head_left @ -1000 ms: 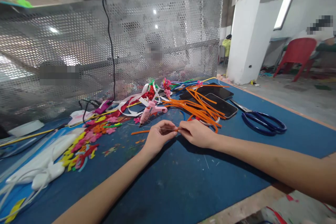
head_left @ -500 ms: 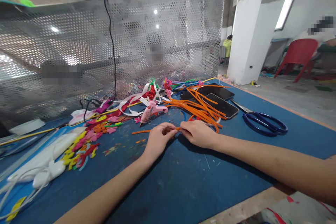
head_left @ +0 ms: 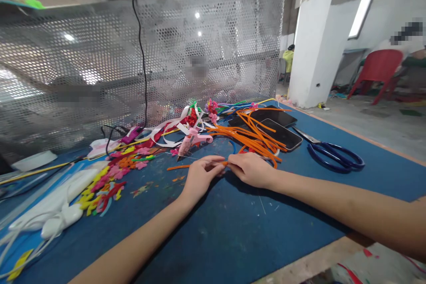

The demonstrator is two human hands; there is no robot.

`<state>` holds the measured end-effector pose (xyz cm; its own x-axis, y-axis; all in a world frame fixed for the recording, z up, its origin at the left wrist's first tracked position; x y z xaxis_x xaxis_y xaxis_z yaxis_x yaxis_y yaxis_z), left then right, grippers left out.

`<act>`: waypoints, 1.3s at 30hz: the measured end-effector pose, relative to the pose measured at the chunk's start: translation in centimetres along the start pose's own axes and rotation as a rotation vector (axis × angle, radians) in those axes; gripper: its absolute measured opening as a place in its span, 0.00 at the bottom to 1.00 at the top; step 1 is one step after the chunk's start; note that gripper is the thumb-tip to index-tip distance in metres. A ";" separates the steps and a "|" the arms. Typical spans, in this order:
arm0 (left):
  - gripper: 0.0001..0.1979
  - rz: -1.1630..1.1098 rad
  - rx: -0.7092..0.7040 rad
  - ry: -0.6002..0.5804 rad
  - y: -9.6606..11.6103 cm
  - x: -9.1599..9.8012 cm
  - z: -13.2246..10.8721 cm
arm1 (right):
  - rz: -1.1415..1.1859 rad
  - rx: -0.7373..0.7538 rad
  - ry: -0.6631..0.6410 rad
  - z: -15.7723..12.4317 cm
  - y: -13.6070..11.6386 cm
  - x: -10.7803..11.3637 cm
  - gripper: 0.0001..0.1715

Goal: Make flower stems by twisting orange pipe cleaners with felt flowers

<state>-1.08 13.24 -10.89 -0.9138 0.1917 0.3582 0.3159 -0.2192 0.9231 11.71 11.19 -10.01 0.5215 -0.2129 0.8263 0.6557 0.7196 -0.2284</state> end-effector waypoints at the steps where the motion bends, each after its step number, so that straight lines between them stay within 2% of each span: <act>1: 0.13 -0.045 0.009 -0.007 0.0 0.0 0.0 | 0.009 0.002 -0.001 0.0 0.0 0.0 0.10; 7: 0.17 -0.164 -0.039 -0.004 0.3 0.0 0.1 | 0.099 -0.034 0.030 0.0 0.1 0.2 0.09; 12: 0.12 -0.177 -0.068 0.039 0.2 0.4 0.2 | 0.185 -0.098 0.043 0.1 0.1 0.4 0.10; 16: 0.11 -0.205 -0.062 0.006 0.2 0.2 0.4 | 0.222 -0.157 0.044 0.1 0.2 0.6 0.10; 22: 0.13 -0.159 -0.015 -0.021 0.2 0.0 0.4 | 0.239 -0.110 0.041 0.2 0.1 0.2 0.08; 26: 0.14 -0.186 -0.021 -0.033 0.3 -0.1 0.2 | 0.250 -0.134 0.056 0.1 0.5 0.1 0.08; 31: 0.12 -0.152 -0.033 -0.019 0.0 -0.1 0.4 | 0.231 -0.162 0.038 0.2 0.7 0.2 0.09; 39: 0.10 -0.073 0.041 -0.041 0.1 -0.6 0.1 | 0.213 -0.120 0.040 0.0 0.5 0.4 0.08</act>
<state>-0.46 13.24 -11.01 -0.9238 0.2444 0.2947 0.2601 -0.1640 0.9515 12.21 11.50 -9.81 0.6748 -0.0927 0.7322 0.5873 0.6682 -0.4567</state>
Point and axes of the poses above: each hand's wrist, its own z-axis towards the middle knuckle, its own x-axis out of the back of the hand, y = z × x, the point moved 6 cm from there along z, towards the middle knuckle, and after that the axes turned 2 degrees about y, right-handed, at the moved point
